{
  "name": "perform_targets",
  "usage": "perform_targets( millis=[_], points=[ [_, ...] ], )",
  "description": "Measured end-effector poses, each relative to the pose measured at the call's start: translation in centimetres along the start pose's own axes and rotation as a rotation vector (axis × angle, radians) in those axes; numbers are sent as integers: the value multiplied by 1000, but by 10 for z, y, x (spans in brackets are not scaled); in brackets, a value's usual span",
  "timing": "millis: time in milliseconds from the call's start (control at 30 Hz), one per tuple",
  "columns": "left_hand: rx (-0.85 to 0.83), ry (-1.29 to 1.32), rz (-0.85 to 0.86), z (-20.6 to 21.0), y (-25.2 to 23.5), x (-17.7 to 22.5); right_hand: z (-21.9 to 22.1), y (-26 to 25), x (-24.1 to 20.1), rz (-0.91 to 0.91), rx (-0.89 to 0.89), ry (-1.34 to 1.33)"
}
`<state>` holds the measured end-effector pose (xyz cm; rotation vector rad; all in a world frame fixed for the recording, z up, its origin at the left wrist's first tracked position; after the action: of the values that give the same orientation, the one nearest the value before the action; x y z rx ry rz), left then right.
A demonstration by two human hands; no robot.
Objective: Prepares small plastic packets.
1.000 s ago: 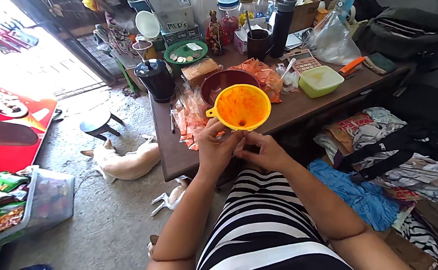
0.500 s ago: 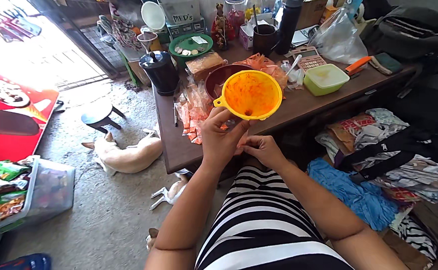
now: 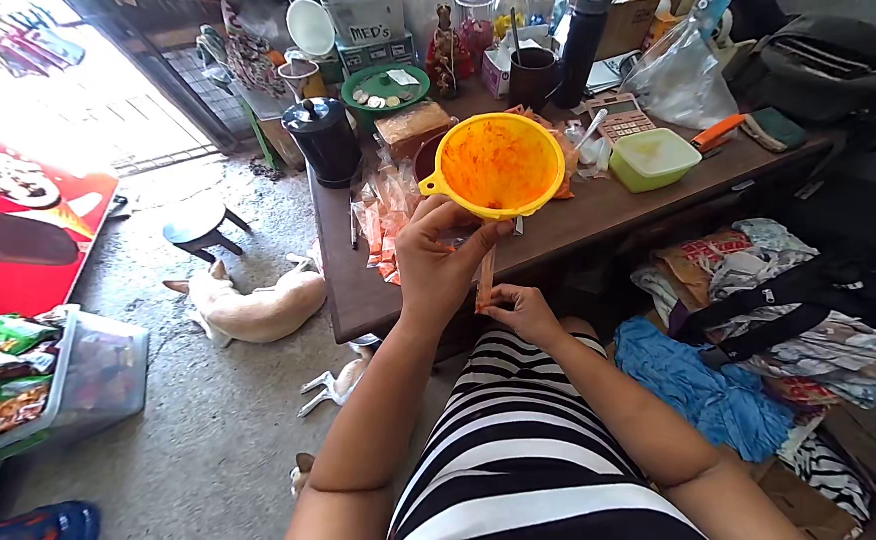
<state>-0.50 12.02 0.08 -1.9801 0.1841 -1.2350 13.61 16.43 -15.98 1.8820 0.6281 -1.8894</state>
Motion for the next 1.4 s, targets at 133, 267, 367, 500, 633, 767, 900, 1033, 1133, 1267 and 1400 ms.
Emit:
perform_targets(
  millis=[133, 267, 367, 500, 633, 767, 900, 1033, 1133, 1267, 1400],
  points=[
    [-46, -23, -11, 0, -1, -2, -4, -4, -29, -6, -89, 3],
    [-76, -43, -18, 3, -2, -1, -8, -5, -86, -294, -38, -91],
    [-64, -52, -8, 3, -5, 1, -12, -13, -103, -400, 11, -41],
    [-34, -89, 13, -1, -9, 1, -12, -16, -89, -328, 35, -63],
    [-18, -93, 31, -4, -13, -1, -6, -13, -59, -214, 52, -66],
    [-10, -116, 40, -4, -16, 0, -3, -11, -35, -173, 59, -43],
    [-7, -124, 57, -6, -20, 1, 2, -10, -19, -107, 31, 10],
    [-3, -141, 81, -9, -28, 5, 4, -10, -13, -53, 38, -73],
    [7, -149, 91, -11, -34, 7, 5, -11, -16, 15, 53, -184],
    [20, -139, 92, -15, -43, 8, 8, -11, -15, 59, 7, -266],
    [19, -138, 102, -19, -50, 6, 16, -11, -15, 28, 58, -296]
  ],
)
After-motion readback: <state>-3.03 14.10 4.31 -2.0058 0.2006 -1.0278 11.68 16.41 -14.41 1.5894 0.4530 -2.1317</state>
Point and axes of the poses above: each hand's wrist, its own y-axis away from the middle knuckle, its own z-axis out of the palm, x = y × z, the point moved 3 cm from there along -y, towards the middle knuckle, and after that the axes turned 15 degrees about -y, right-handed, at the moved point
